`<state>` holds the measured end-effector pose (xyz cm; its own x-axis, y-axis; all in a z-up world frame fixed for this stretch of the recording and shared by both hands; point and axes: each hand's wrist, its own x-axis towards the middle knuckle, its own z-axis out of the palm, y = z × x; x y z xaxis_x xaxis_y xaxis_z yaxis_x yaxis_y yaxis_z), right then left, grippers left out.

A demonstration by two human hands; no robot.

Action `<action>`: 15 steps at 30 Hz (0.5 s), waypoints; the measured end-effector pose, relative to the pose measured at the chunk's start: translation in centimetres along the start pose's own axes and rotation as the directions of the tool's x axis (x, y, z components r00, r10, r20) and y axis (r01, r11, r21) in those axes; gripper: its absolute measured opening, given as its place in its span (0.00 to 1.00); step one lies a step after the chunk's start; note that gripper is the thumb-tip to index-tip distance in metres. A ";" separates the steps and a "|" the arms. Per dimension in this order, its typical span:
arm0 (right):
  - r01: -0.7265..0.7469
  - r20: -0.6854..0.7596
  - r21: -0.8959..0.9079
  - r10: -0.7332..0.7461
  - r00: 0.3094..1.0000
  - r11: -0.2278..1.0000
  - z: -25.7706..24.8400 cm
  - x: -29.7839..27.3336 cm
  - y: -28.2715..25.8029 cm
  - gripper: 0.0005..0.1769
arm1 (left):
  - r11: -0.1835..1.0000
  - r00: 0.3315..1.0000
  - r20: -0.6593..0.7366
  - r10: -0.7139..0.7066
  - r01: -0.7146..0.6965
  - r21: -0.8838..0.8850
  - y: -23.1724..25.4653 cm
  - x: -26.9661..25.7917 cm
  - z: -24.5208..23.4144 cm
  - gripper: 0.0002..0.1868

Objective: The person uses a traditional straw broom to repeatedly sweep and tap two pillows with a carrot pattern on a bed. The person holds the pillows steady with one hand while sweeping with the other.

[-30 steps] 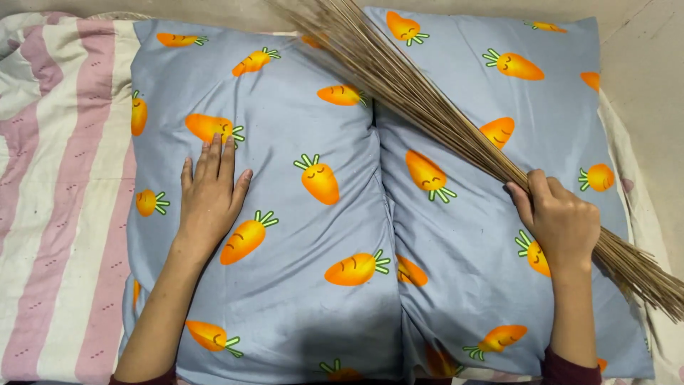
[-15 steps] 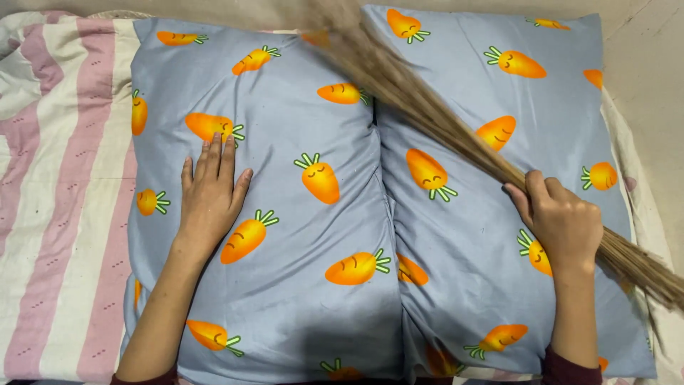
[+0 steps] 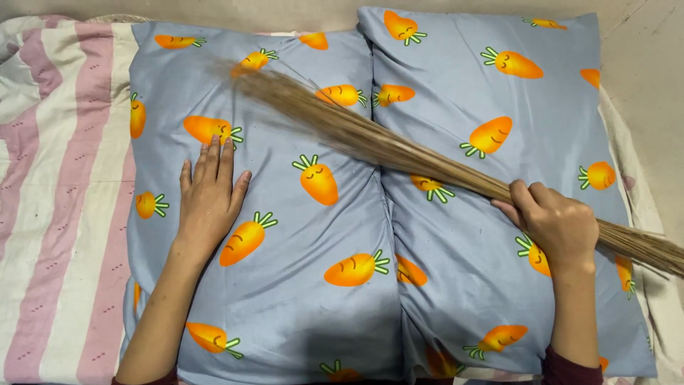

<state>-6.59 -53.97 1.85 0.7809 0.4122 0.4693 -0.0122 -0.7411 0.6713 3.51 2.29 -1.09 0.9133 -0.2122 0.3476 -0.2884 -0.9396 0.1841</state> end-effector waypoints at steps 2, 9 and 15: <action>0.013 -0.021 0.040 -0.012 1.000 0.999 0.5 -0.4 -0.1 0.30 | 0.999 0.999 -0.033 0.026 -0.025 0.024 -0.2 -0.2 0.2 0.33; -0.137 0.081 -0.102 0.146 0.986 0.985 0.6 -0.3 -0.7 0.29 | 1.000 1.000 -0.019 0.012 -0.012 0.026 -0.1 -0.1 0.2 0.35; 0.103 -0.087 0.071 -0.097 0.992 0.992 -0.3 0.0 0.0 0.31 | 0.997 0.997 -0.059 0.047 -0.043 0.062 -1.0 -0.2 1.4 0.30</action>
<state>-6.77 -53.85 2.00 0.7212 0.5265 0.4502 0.1127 -0.7304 0.6736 3.98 2.95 -2.63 0.8803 -0.2398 0.4094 -0.3090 -0.9445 0.1112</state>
